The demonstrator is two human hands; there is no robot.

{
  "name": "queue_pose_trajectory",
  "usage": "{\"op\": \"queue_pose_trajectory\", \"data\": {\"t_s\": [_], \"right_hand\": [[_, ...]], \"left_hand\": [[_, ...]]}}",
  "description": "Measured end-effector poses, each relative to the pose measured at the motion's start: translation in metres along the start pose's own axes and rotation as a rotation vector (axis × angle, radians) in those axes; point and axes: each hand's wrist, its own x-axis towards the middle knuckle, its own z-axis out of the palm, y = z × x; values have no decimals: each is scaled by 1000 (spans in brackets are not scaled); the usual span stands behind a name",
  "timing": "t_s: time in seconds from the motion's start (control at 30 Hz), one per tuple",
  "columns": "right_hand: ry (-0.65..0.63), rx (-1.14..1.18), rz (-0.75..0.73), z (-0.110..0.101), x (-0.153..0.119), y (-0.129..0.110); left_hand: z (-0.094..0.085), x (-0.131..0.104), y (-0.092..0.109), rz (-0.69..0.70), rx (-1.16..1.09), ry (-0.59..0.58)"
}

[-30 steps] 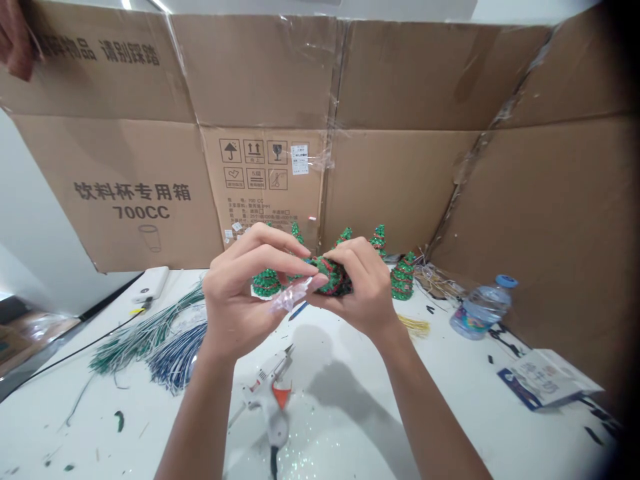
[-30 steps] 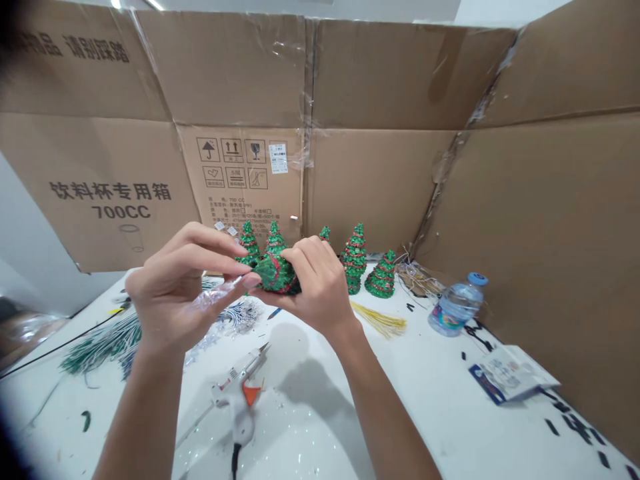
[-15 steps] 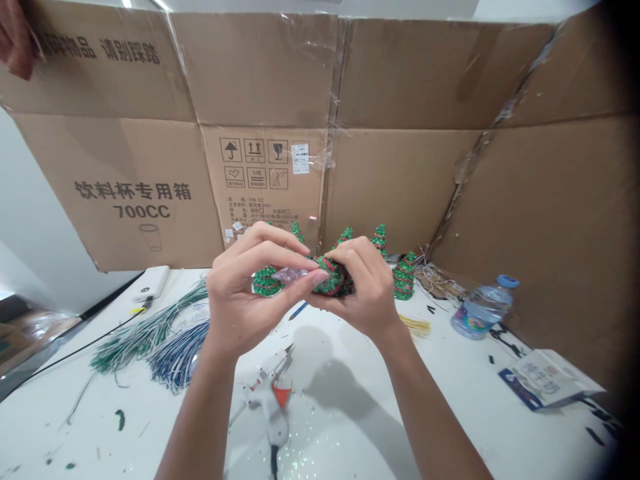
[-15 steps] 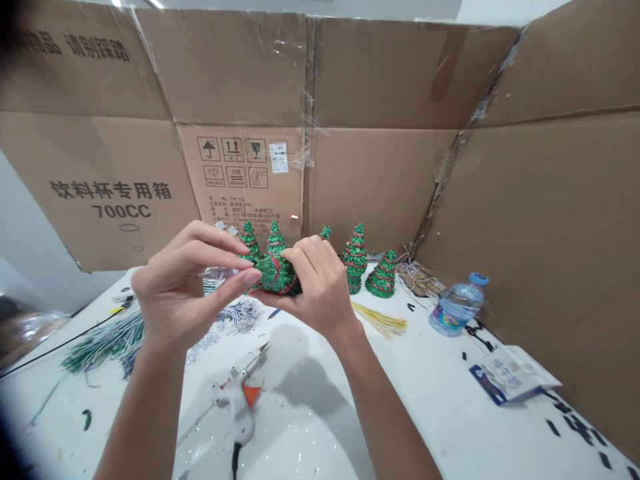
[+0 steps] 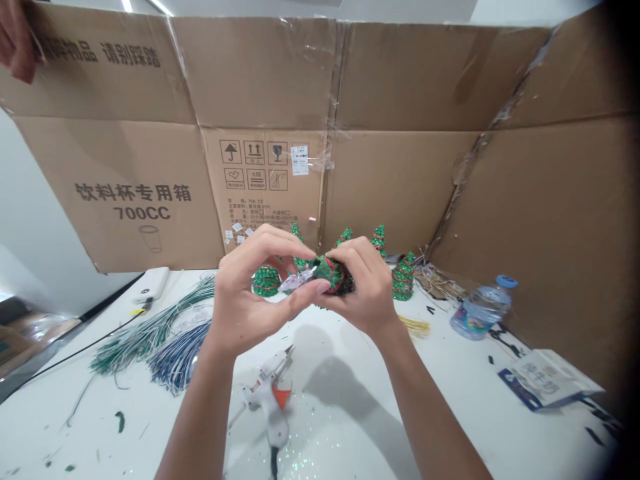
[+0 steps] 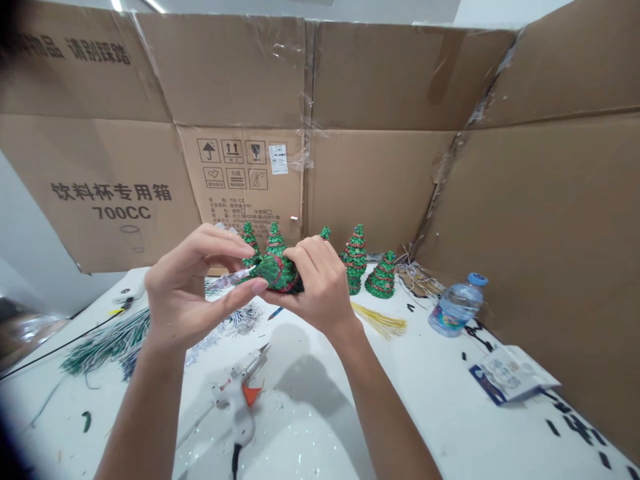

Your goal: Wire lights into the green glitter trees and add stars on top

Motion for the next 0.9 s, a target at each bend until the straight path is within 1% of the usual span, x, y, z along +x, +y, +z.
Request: {"op": "queue_pose_trajectory", "data": {"t_s": [0.17, 0.27, 0.5, 0.67, 0.8, 0.9], "right_hand": [[6, -9, 0, 1, -1, 0], [-2, -25, -12, 0, -1, -1], [-12, -98, -55, 0, 0, -3], [-14, -131, -64, 0, 0, -2], [-15, -154, -77, -1, 0, 0], [-13, -171, -79, -2, 1, 1]], "left_hand": [[0, 1, 1, 84, 49, 58], [1, 2, 1, 89, 69, 80], [1, 3, 3, 105, 103, 87], [1, 4, 7, 126, 202, 100], [0, 3, 10, 134, 316, 79], [-1, 3, 8, 123, 280, 39]]}}
